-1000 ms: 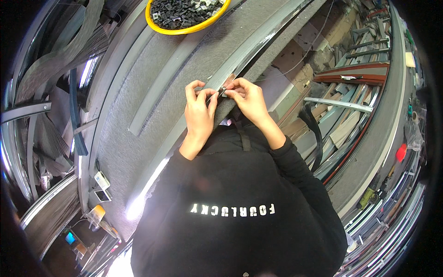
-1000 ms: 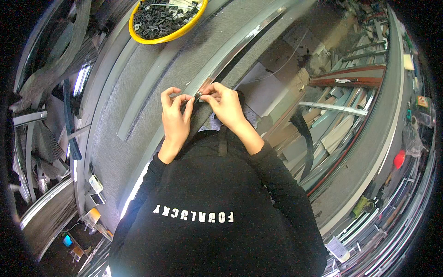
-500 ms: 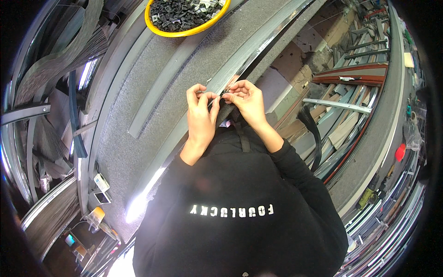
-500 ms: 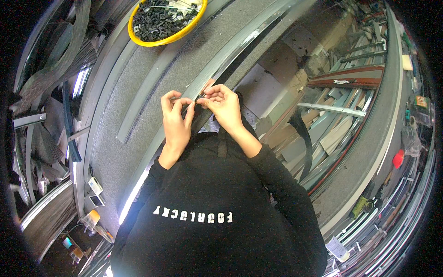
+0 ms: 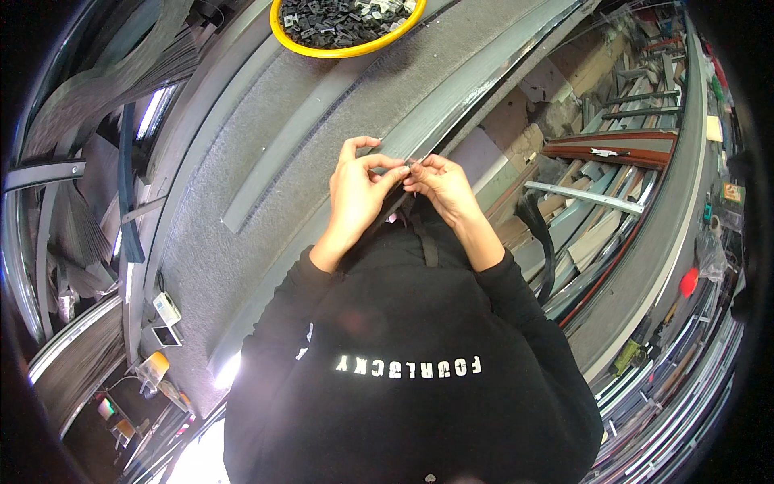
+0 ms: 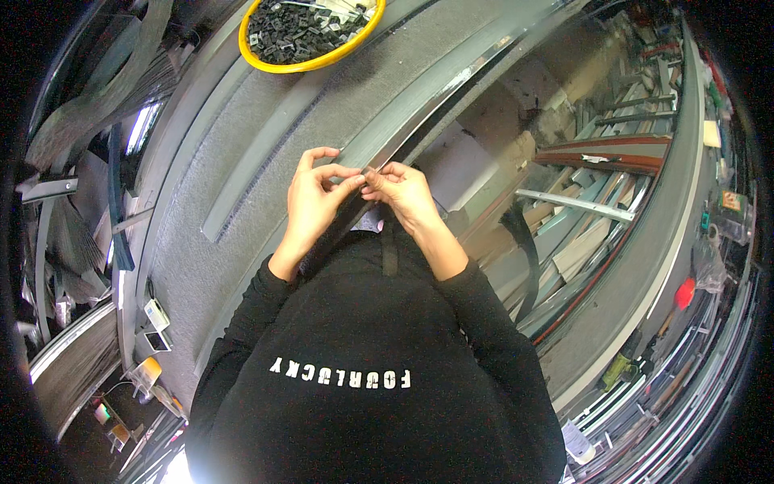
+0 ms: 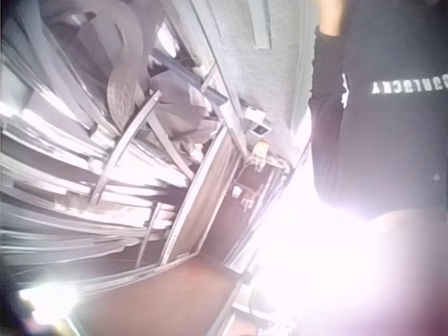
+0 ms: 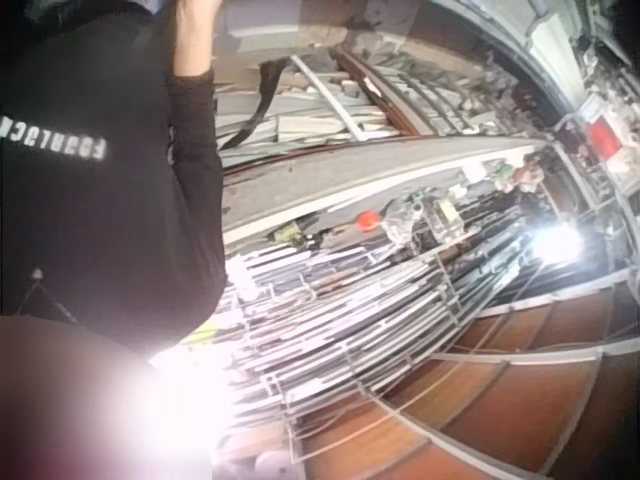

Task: The person assembles a window frame by inserting small plastic clips into a long gray profile. They repeatedly pick clips from a yellow bowl, align them with the profile, and press them into place along the length of the frame.

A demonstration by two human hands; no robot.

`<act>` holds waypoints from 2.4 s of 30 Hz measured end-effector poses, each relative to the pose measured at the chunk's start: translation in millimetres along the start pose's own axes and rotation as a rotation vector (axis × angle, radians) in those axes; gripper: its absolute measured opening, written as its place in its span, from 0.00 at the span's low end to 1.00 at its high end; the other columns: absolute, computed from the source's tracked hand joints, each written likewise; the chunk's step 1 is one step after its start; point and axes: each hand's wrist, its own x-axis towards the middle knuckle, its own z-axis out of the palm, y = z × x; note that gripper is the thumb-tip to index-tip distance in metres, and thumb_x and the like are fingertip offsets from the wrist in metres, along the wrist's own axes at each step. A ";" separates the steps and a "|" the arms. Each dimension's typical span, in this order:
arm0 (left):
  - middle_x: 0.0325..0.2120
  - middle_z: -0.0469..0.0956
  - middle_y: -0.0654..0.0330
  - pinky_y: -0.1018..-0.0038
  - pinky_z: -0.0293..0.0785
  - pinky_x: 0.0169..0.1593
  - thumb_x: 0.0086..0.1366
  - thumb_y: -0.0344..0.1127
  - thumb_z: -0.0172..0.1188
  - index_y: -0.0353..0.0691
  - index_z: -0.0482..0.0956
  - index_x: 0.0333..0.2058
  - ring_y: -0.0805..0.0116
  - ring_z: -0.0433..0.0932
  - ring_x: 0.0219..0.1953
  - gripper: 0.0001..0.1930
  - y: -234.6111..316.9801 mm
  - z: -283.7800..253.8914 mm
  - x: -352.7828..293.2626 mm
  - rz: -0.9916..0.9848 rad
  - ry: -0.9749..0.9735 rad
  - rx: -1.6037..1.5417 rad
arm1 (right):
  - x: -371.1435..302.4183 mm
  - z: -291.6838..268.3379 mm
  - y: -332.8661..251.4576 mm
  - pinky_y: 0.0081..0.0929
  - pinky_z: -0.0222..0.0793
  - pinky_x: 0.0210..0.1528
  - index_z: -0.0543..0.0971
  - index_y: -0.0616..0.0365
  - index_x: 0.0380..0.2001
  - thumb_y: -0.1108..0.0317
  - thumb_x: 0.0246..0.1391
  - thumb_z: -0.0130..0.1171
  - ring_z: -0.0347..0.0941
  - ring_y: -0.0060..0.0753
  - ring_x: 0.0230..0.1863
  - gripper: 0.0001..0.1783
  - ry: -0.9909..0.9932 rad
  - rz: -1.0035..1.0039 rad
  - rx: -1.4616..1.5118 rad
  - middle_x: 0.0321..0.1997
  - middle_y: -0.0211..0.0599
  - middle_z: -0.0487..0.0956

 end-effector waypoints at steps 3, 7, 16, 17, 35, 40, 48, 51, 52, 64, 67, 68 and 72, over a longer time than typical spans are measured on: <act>0.53 0.74 0.62 0.77 0.76 0.33 0.54 0.38 0.74 0.45 0.89 0.36 0.77 0.79 0.24 0.11 -0.5 1.0 -2.6 0.031 0.001 -0.030 | -1.9 -0.6 9.5 0.25 0.77 0.43 0.77 0.63 0.42 0.66 0.58 0.66 0.79 0.28 0.39 0.14 -0.049 0.061 0.257 0.39 0.37 0.81; 0.54 0.73 0.62 0.78 0.76 0.32 0.54 0.36 0.74 0.43 0.88 0.37 0.77 0.81 0.25 0.11 -0.7 2.6 -5.7 0.041 -0.022 -0.086 | -3.6 1.9 14.1 0.24 0.73 0.42 0.77 0.60 0.43 0.65 0.60 0.65 0.78 0.26 0.37 0.12 -0.033 0.064 0.300 0.39 0.34 0.81; 0.46 0.74 0.61 0.76 0.77 0.30 0.55 0.28 0.70 0.37 0.87 0.35 0.72 0.83 0.24 0.08 1.0 16.1 -13.0 0.025 0.006 -0.159 | 0.3 14.1 12.0 0.20 0.66 0.32 0.76 0.59 0.39 0.64 0.57 0.68 0.73 0.21 0.29 0.14 0.165 -0.069 0.046 0.31 0.30 0.79; 0.45 0.74 0.62 0.76 0.77 0.30 0.55 0.28 0.70 0.37 0.87 0.35 0.72 0.83 0.24 0.08 0.3 17.3 -12.6 0.031 0.015 -0.157 | 0.6 15.7 13.2 0.19 0.65 0.32 0.76 0.59 0.39 0.63 0.57 0.68 0.72 0.21 0.29 0.14 0.170 -0.081 0.036 0.30 0.30 0.79; 0.36 0.79 0.59 0.69 0.74 0.37 0.61 0.41 0.66 0.38 0.85 0.34 0.66 0.79 0.32 0.11 -56.3 -22.7 30.6 0.041 -0.034 0.139 | -49.5 -27.7 -52.8 0.27 0.72 0.31 0.82 0.65 0.30 0.68 0.54 0.67 0.76 0.30 0.24 0.09 0.184 0.043 -1.187 0.23 0.36 0.81; 0.46 0.73 0.55 0.61 0.77 0.34 0.66 0.32 0.60 0.32 0.75 0.36 0.54 0.81 0.32 0.08 -49.1 -2.4 21.6 0.266 0.208 0.146 | -34.6 0.3 -54.3 0.31 0.74 0.39 0.81 0.63 0.39 0.66 0.53 0.66 0.79 0.37 0.32 0.13 0.420 -0.646 -1.442 0.33 0.46 0.82; 0.52 0.70 0.52 0.60 0.78 0.29 0.66 0.27 0.58 0.33 0.70 0.35 0.50 0.81 0.29 0.05 -26.2 0.3 1.2 0.389 0.317 0.260 | 1.0 65.9 -33.8 0.21 0.76 0.41 0.73 0.70 0.48 0.63 0.69 0.51 0.78 0.25 0.36 0.17 -0.036 -0.093 -0.305 0.40 0.43 0.81; 0.51 0.70 0.52 0.60 0.78 0.29 0.65 0.27 0.58 0.33 0.71 0.35 0.53 0.82 0.28 0.05 -14.9 1.0 -5.5 0.469 0.348 0.317 | 5.9 62.5 -33.3 0.24 0.79 0.42 0.75 0.68 0.41 0.63 0.66 0.56 0.82 0.29 0.37 0.15 0.037 -0.064 -0.278 0.36 0.45 0.82; 0.51 0.70 0.52 0.60 0.78 0.29 0.65 0.27 0.58 0.33 0.71 0.35 0.54 0.82 0.27 0.05 -10.3 0.9 -7.8 0.504 0.354 0.342 | 7.2 59.3 -33.2 0.23 0.79 0.40 0.76 0.68 0.40 0.64 0.66 0.57 0.82 0.29 0.35 0.14 0.053 -0.061 -0.282 0.34 0.45 0.82; 0.25 0.78 0.49 0.56 0.71 0.34 0.65 0.47 0.60 0.36 0.78 0.30 0.48 0.79 0.32 0.17 1.9 -50.1 40.9 0.328 -0.308 0.330 | 8.7 33.3 -18.3 0.20 0.76 0.39 0.76 0.66 0.40 0.69 0.66 0.55 0.81 0.28 0.35 0.09 -0.031 -0.112 -0.176 0.34 0.40 0.81; 0.21 0.77 0.48 0.59 0.70 0.32 0.66 0.48 0.58 0.37 0.80 0.31 0.49 0.78 0.27 0.17 1.5 -57.9 57.1 0.390 -0.505 0.343 | 6.7 33.5 -21.3 0.22 0.77 0.41 0.76 0.66 0.40 0.68 0.66 0.55 0.81 0.29 0.36 0.10 -0.044 -0.092 -0.131 0.35 0.41 0.81; 0.20 0.77 0.49 0.60 0.70 0.32 0.66 0.48 0.58 0.38 0.80 0.31 0.50 0.78 0.26 0.17 1.8 -59.5 61.1 0.434 -0.552 0.330 | 5.6 34.0 -22.5 0.23 0.77 0.42 0.76 0.66 0.40 0.67 0.66 0.56 0.81 0.30 0.37 0.10 -0.045 -0.084 -0.113 0.36 0.41 0.81; 0.16 0.72 0.53 0.63 0.63 0.27 0.67 0.49 0.58 0.33 0.79 0.28 0.62 0.68 0.18 0.21 1.6 -57.1 73.7 0.399 -0.682 0.226 | -0.1 35.4 -27.9 0.25 0.78 0.43 0.77 0.65 0.39 0.62 0.64 0.59 0.80 0.28 0.36 0.14 -0.061 -0.069 -0.087 0.37 0.41 0.82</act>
